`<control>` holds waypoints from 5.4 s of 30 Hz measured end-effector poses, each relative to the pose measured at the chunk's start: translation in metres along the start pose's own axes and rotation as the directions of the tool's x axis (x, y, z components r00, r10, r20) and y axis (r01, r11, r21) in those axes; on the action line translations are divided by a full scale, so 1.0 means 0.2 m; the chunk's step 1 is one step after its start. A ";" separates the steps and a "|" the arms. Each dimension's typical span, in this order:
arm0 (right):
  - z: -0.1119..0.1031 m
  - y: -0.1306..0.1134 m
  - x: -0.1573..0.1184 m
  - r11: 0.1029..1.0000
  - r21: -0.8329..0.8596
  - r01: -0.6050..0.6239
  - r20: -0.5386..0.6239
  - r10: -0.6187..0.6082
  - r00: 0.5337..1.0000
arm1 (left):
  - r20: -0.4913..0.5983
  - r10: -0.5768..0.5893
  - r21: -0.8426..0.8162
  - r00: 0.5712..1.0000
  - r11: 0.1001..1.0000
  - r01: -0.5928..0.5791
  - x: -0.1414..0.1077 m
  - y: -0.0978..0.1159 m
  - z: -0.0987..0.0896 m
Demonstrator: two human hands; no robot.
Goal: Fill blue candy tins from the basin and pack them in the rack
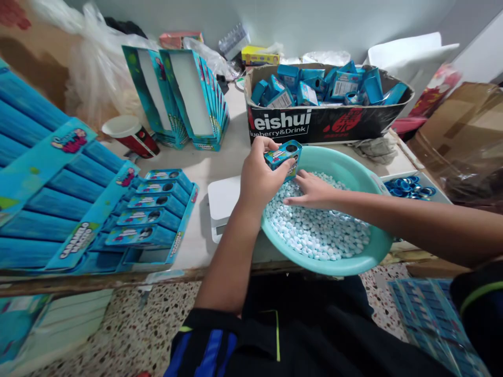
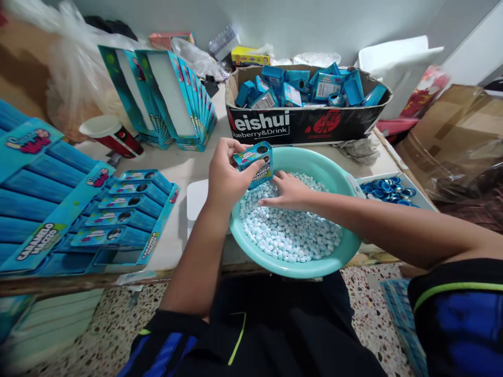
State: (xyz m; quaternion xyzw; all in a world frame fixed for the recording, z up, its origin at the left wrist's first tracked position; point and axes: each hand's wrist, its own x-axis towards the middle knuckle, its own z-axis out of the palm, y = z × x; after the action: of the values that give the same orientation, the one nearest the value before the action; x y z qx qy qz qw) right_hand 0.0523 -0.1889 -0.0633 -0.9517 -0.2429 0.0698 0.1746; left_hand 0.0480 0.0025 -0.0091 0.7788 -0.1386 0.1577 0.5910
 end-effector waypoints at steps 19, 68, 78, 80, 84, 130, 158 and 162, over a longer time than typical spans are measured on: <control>-0.04 -0.30 -0.24 0.901 0.385 -0.202 0.245 0.111 0.963 | 0.322 -0.166 0.306 0.932 0.950 0.064 0.03 0.01 0.01; -0.25 -0.17 -0.04 0.593 0.805 0.029 -0.347 0.431 0.833 | 0.509 -0.099 0.294 0.855 0.954 -0.064 -0.02 0.07 -0.01; -0.27 -0.15 -0.04 0.595 0.803 0.023 -0.359 0.452 0.817 | 0.576 0.015 0.187 0.817 0.971 -0.149 -0.02 0.06 -0.01; -0.28 -0.16 -0.05 0.572 0.820 0.027 -0.354 0.469 0.809 | 0.585 0.065 0.152 0.809 0.970 -0.188 -0.02 0.06 0.00; -0.30 -0.15 -0.05 0.597 0.802 0.025 -0.283 0.344 0.895 | 0.527 -0.022 0.185 0.850 0.979 -0.089 0.01 0.05 -0.01; -0.34 -0.14 0.14 0.657 0.687 -0.311 0.096 0.341 0.935 | -0.194 0.283 0.077 0.939 0.959 -0.273 0.04 -0.04 -0.24; -0.30 -0.14 0.07 0.983 0.068 0.171 0.259 -0.183 0.948 | -0.581 0.121 0.128 0.805 0.990 -0.056 -0.22 -0.33 -0.59; -0.30 -0.11 0.08 0.987 0.082 0.140 0.210 -0.154 0.965 | -0.645 0.058 0.045 0.762 0.998 -0.038 -0.21 -0.34 -0.59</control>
State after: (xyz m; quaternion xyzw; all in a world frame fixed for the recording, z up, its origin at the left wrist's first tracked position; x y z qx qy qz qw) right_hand 0.0687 -0.1810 -0.0004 -0.9114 -0.3280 0.1676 0.1835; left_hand 0.0278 0.1357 -0.0569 0.6816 0.0556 0.4331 0.5872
